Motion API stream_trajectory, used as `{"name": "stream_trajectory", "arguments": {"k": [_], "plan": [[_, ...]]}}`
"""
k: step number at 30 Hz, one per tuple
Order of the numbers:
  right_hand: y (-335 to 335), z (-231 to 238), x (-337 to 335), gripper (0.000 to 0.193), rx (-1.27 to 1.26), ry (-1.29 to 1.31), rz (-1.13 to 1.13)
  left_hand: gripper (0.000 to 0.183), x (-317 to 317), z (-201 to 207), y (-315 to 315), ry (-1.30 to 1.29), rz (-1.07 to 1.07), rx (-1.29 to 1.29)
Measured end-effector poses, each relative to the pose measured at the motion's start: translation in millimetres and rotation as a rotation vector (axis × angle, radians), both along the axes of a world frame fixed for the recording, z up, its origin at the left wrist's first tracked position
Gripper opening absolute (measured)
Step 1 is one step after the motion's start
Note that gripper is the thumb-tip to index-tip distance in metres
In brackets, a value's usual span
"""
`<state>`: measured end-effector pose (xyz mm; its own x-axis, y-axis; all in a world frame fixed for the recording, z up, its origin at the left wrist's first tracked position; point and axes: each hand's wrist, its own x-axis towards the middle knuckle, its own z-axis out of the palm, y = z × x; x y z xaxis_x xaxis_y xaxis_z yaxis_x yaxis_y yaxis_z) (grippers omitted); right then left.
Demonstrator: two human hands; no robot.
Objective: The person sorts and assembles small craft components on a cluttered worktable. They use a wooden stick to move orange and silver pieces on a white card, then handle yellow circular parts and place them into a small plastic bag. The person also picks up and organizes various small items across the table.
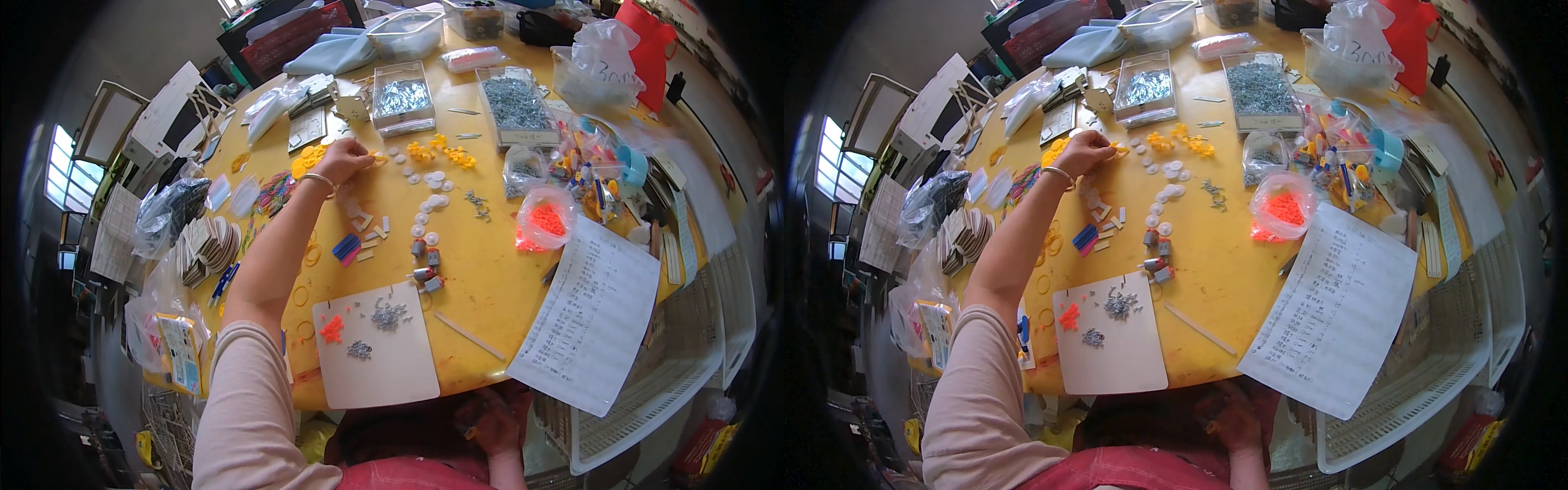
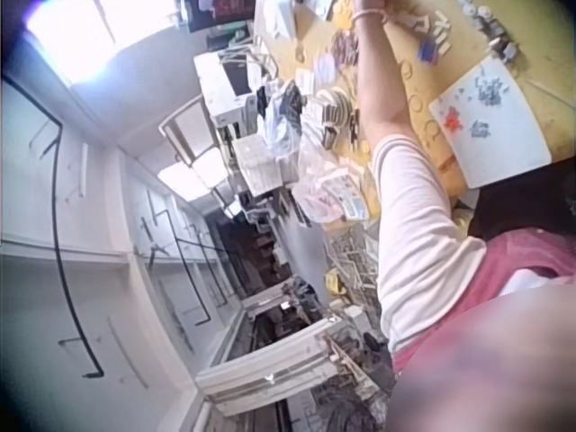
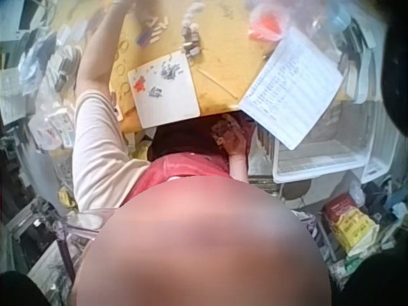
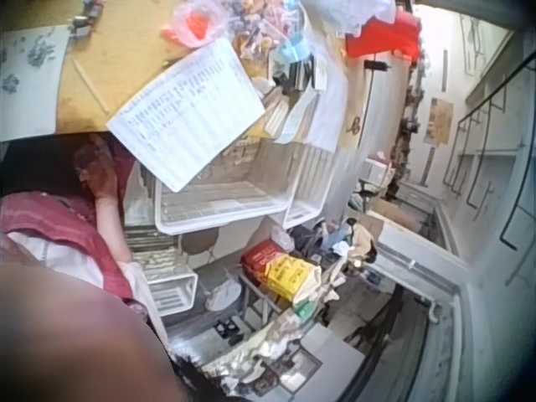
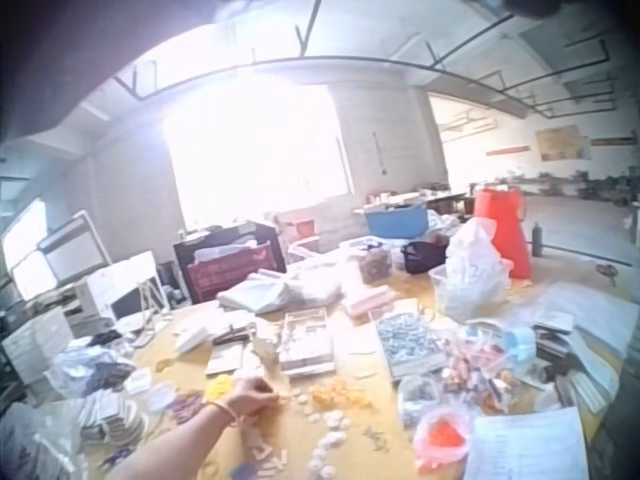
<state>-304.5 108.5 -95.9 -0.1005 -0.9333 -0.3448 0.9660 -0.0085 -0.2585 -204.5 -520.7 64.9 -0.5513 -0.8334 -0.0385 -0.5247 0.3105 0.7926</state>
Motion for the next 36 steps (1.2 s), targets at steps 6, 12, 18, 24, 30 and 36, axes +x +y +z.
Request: {"name": "stream_trajectory", "arguments": {"k": [6,12,18,24,30,36], "plan": [[1.9,-4.0,-1.4,0.067,-0.022,0.036,0.003,0.027,-0.8,19.9,5.1,0.026,0.039,0.155],[-1.0,-0.7,-2.0,0.068,-0.031,0.035,0.002,0.022,11.4,38.6,10.3,0.386,0.138,0.478],[-3.4,5.5,-3.7,0.068,-0.021,0.034,-0.006,0.02,42.6,48.5,2.7,0.882,0.401,0.93],[-1.9,1.2,-1.8,0.068,-0.012,0.073,0.001,0.014,82.1,48.6,3.7,1.132,0.393,1.285],[0.6,-2.7,0.7,0.064,0.005,0.008,0.011,0.008,92.7,47.7,35.7,1.157,0.355,1.22],[-1.4,3.1,5.2,0.069,-0.012,0.058,0.029,0.022,103.6,50.7,67.0,1.178,0.417,1.103]]}}
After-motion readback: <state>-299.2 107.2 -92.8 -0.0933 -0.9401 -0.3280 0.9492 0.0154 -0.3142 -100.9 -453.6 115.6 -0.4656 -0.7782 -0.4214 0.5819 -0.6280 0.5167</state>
